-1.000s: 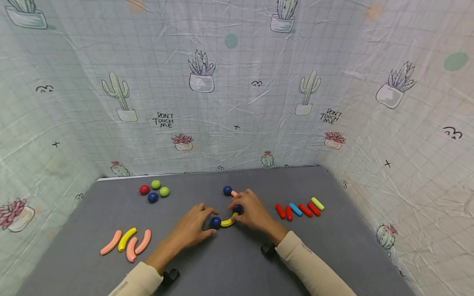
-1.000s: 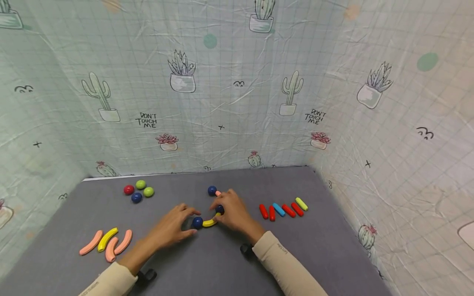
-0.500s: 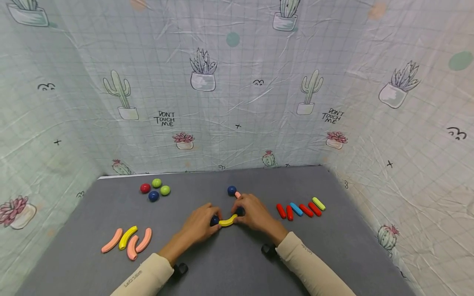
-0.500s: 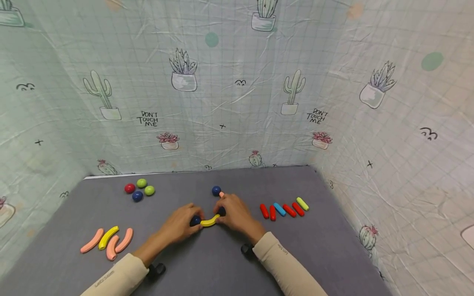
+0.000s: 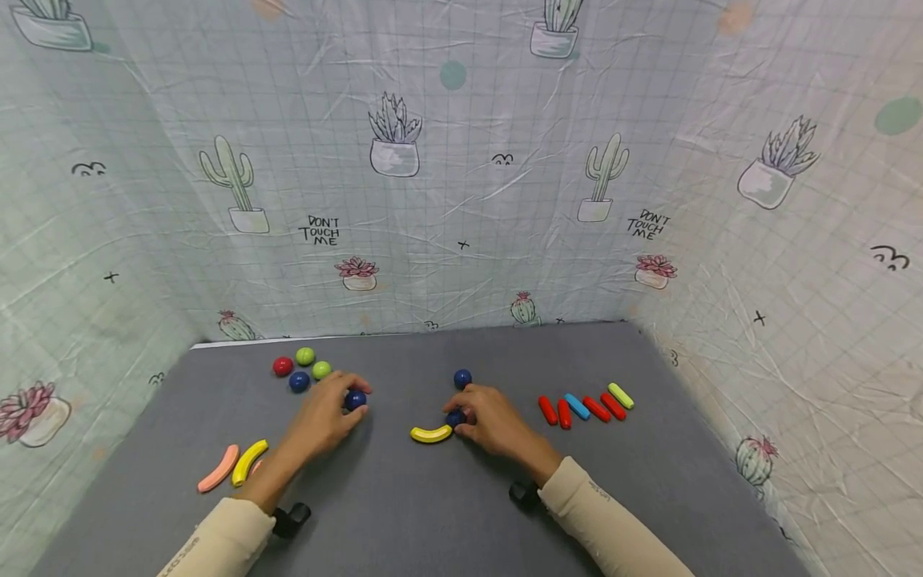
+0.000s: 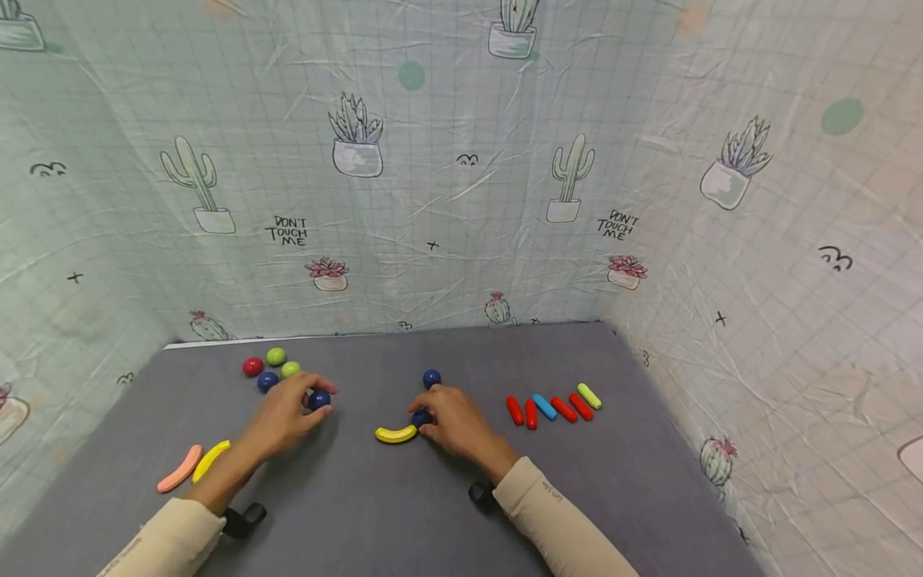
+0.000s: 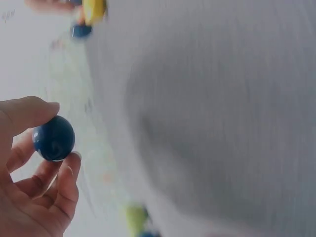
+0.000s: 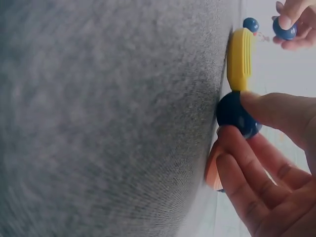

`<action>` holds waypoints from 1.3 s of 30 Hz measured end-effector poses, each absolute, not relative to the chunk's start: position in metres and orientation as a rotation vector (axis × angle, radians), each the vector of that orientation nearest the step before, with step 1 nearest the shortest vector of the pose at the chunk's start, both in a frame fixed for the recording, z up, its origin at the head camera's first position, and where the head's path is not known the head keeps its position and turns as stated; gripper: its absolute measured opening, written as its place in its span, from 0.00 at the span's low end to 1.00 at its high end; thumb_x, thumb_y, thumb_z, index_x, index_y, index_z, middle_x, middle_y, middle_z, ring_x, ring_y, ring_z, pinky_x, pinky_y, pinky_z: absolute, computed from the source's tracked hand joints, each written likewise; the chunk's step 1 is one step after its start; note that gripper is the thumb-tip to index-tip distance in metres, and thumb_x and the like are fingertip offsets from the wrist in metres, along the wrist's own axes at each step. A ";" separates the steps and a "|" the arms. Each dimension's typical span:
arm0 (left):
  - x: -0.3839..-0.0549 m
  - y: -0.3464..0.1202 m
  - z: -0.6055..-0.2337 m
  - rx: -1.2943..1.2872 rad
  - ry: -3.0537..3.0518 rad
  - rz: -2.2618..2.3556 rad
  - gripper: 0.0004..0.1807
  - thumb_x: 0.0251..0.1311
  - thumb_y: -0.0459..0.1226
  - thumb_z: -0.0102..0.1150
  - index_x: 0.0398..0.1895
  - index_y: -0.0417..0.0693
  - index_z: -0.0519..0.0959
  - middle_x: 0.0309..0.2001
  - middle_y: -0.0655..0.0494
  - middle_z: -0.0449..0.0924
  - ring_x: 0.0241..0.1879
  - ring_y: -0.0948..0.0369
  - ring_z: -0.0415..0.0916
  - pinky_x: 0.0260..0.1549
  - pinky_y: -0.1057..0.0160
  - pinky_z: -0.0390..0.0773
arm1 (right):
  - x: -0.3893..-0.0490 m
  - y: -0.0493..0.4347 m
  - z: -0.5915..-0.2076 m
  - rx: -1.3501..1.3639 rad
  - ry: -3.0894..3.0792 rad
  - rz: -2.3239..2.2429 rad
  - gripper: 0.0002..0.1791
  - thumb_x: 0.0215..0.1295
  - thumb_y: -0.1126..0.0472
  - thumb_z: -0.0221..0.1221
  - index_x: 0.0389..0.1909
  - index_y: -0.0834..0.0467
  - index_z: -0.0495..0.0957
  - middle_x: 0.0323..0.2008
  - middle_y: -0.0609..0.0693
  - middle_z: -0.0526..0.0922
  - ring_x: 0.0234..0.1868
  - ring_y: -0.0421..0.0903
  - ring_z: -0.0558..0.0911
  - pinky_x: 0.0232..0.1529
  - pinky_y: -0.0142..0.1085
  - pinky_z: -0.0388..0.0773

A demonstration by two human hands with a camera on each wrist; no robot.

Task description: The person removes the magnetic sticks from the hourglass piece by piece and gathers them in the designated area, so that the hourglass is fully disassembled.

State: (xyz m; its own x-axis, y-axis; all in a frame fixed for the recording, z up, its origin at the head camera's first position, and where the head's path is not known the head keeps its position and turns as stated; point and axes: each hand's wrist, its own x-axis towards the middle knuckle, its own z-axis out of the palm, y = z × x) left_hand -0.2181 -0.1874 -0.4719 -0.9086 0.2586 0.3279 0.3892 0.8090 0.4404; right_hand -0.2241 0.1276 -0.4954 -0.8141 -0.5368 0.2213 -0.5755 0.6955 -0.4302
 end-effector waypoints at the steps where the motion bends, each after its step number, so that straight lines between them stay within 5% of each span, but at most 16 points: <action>1: -0.220 -0.197 -0.468 -0.476 -2.731 -0.738 0.12 0.59 0.32 0.76 0.46 0.46 0.86 0.44 0.47 0.82 0.39 0.54 0.79 0.42 0.50 0.78 | -0.224 0.128 -0.495 0.931 -2.825 0.762 0.18 0.62 0.60 0.76 0.53 0.50 0.89 0.45 0.47 0.85 0.40 0.42 0.83 0.44 0.35 0.79; 7: -0.235 -0.254 -0.454 -0.353 -2.747 -0.698 0.14 0.60 0.32 0.75 0.49 0.41 0.87 0.46 0.38 0.81 0.39 0.49 0.79 0.39 0.49 0.77 | -0.224 0.128 -0.494 0.942 -2.855 0.824 0.18 0.61 0.62 0.77 0.53 0.52 0.89 0.44 0.48 0.86 0.41 0.40 0.85 0.41 0.30 0.81; 20: -0.277 -0.324 -0.472 -0.124 -2.966 -0.734 0.17 0.63 0.32 0.71 0.53 0.33 0.81 0.54 0.25 0.81 0.54 0.30 0.77 0.52 0.32 0.75 | -0.220 0.120 -0.496 0.947 -2.872 0.922 0.17 0.60 0.63 0.77 0.51 0.54 0.89 0.39 0.49 0.89 0.36 0.37 0.86 0.36 0.26 0.79; 32: -0.282 -0.324 -0.477 -0.102 -2.962 -0.662 0.15 0.63 0.32 0.70 0.50 0.34 0.82 0.49 0.28 0.84 0.52 0.32 0.77 0.51 0.34 0.73 | -0.220 0.116 -0.495 0.963 -2.863 0.922 0.17 0.60 0.62 0.78 0.50 0.54 0.89 0.39 0.49 0.90 0.37 0.39 0.87 0.36 0.26 0.79; 39: -0.259 -0.276 -0.457 -0.273 -2.771 -0.542 0.15 0.61 0.36 0.74 0.50 0.42 0.86 0.46 0.37 0.84 0.45 0.41 0.77 0.42 0.41 0.75 | -0.222 0.124 -0.490 0.955 -2.876 0.973 0.16 0.63 0.61 0.76 0.52 0.54 0.89 0.35 0.47 0.89 0.33 0.35 0.83 0.36 0.28 0.79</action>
